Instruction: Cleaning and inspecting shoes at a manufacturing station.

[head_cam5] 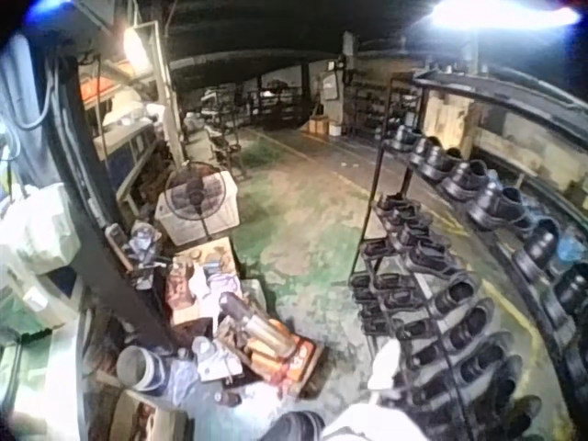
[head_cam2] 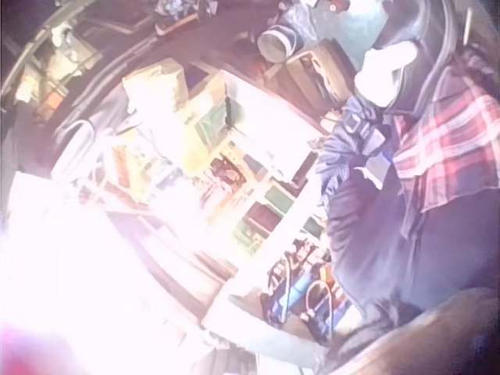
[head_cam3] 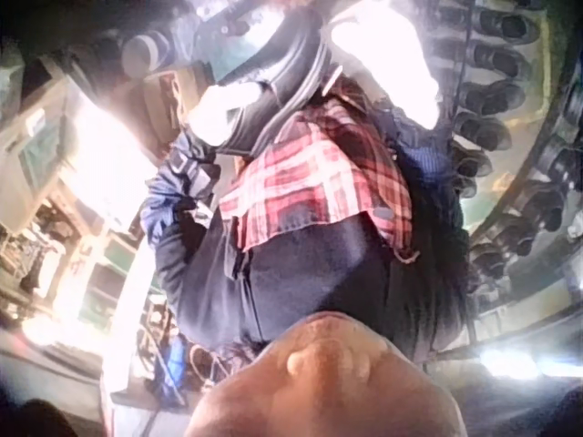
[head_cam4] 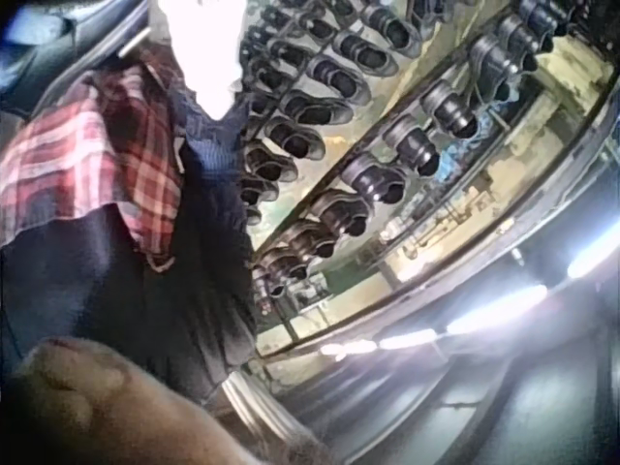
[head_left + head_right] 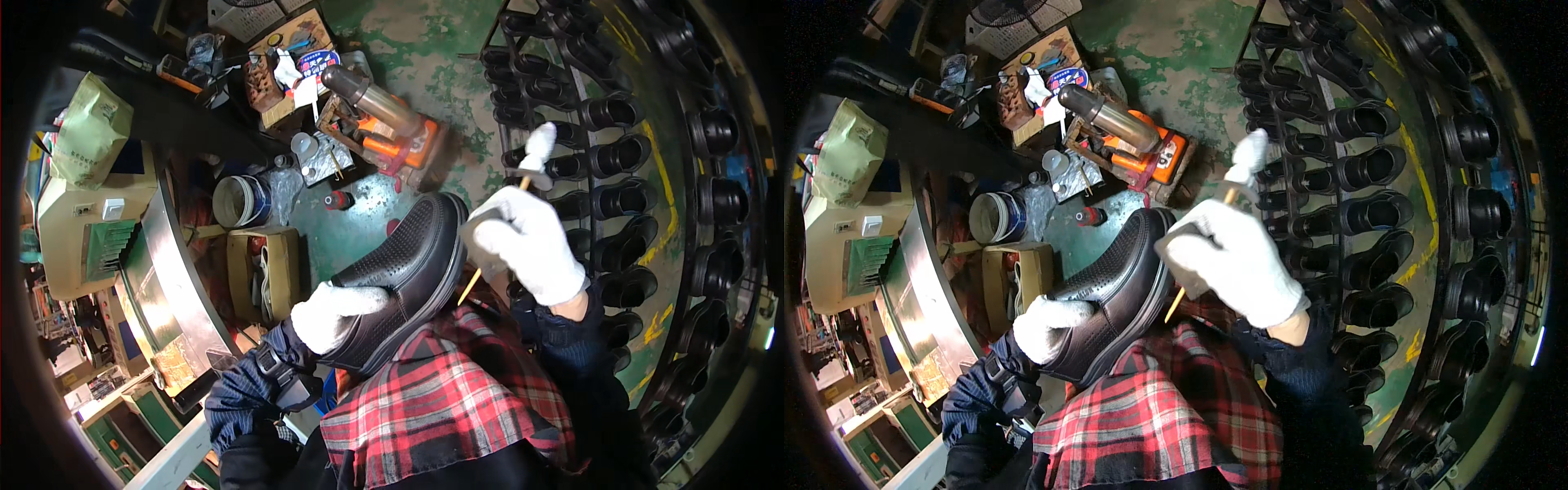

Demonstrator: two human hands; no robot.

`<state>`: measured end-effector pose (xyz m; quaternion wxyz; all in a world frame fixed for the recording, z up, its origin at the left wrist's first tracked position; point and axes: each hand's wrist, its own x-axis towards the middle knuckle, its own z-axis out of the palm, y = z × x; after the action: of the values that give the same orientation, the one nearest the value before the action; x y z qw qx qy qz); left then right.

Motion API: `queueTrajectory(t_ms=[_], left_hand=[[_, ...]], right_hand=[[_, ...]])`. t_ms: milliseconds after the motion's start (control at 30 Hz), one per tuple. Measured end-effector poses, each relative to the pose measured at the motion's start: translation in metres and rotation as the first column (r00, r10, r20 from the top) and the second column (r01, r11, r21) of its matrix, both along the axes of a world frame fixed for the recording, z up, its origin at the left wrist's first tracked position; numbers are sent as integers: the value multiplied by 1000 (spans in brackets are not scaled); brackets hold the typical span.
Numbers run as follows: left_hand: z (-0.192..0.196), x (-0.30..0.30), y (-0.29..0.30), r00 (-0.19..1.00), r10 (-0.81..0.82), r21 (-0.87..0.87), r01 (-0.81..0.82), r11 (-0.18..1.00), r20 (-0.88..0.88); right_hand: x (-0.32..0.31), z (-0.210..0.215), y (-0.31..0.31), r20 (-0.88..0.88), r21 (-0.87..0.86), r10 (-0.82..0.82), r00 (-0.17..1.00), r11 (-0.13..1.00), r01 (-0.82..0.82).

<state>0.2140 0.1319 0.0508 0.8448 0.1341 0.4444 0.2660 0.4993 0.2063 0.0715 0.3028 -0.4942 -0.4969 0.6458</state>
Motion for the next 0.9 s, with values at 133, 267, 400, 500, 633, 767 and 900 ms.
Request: queueTrajectory(t_ms=[133, 267, 400, 500, 633, 767, 900], left_hand=[[-16, -9, -5, 867, -236, 549, 466, 694, -438], [-5, 14, 2, 960, -151, 207, 201, 957, -236], [-2, 14, -7, 974, -117, 207, 156, 966, -193], [11, 18, 2, 936, -166, 328, 269, 905, -310], [22, 22, 2, 989, -86, 119, 100, 988, -121], [19, 25, 4, 996, 78, -78, -74, 994, 50], [22, 23, 4, 988, -80, 117, 95, 989, -132]], right_hand=[[-13, 7, -6, 185, 28, 173, 967, 983, -181], [-22, -6, -20, 507, 505, 82, 858, 779, -373], [-21, -8, -13, 545, 430, 5, 838, 856, -285], [-15, -9, -9, 491, 304, 2, 871, 937, -174], [-25, -4, -16, 481, 530, 65, 874, 773, -349], [-25, -15, -3, 511, 472, -62, 857, 854, -219], [-33, 3, -13, 572, 480, 124, 811, 751, -453]])
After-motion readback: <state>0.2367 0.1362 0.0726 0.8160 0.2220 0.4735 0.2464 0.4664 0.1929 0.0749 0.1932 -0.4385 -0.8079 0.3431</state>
